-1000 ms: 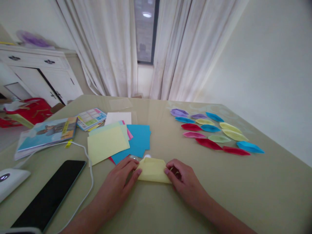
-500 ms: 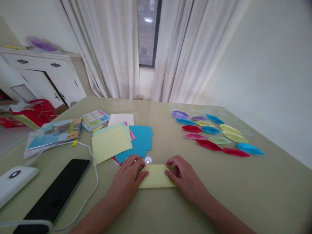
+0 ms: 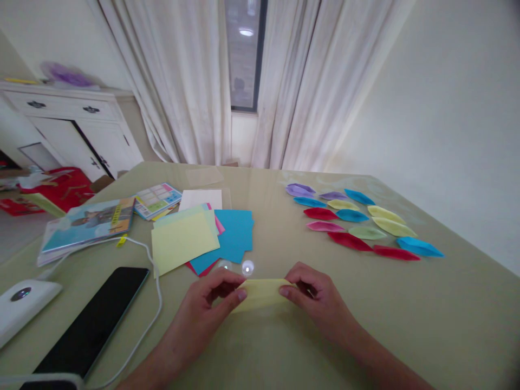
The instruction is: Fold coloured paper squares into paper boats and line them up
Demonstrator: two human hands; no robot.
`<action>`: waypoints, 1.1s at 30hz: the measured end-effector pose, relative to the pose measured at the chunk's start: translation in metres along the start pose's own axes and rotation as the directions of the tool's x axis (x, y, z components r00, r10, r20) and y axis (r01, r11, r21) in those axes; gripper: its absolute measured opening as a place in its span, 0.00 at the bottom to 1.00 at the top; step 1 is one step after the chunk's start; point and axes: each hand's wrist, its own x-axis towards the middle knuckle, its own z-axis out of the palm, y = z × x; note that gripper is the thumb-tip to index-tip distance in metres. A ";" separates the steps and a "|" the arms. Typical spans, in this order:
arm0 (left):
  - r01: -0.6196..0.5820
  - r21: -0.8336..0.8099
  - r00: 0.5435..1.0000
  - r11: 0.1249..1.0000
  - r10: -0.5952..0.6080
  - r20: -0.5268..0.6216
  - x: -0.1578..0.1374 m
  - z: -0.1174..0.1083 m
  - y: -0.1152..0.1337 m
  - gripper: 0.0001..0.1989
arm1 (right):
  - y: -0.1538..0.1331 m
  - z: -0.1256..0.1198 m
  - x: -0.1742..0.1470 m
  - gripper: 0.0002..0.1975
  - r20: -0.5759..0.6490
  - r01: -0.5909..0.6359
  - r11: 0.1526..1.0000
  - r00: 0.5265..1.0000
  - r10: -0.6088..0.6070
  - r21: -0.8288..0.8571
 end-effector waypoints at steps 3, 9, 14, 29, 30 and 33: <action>-0.035 0.016 0.999 0.999 0.036 -0.023 -0.005 0.001 0.002 0.10 | 0.000 -0.002 -0.001 0.21 -0.019 0.026 0.995 1.000 -0.024 0.100; -0.085 0.072 0.992 0.994 0.091 -0.089 -0.011 0.000 0.005 0.09 | -0.002 -0.002 -0.004 0.18 -0.009 0.022 0.982 1.000 -0.020 0.186; -0.117 0.124 0.986 0.985 0.130 -0.105 -0.014 -0.002 0.006 0.09 | -0.001 0.001 -0.009 0.13 -0.031 0.017 0.967 0.999 -0.009 0.253; 0.063 0.156 0.997 0.986 -0.068 0.027 -0.016 0.001 0.000 0.15 | -0.004 0.001 -0.005 0.22 -0.015 -0.063 0.952 0.997 0.071 0.298; 0.099 0.119 0.992 0.988 -0.107 0.063 -0.015 0.002 -0.001 0.15 | -0.006 0.001 -0.005 0.22 -0.029 -0.064 0.955 0.997 0.075 0.290; 0.186 0.047 0.974 0.981 -0.191 0.119 -0.015 0.005 0.000 0.17 | -0.008 0.000 -0.006 0.21 -0.023 -0.097 0.929 0.993 0.113 0.358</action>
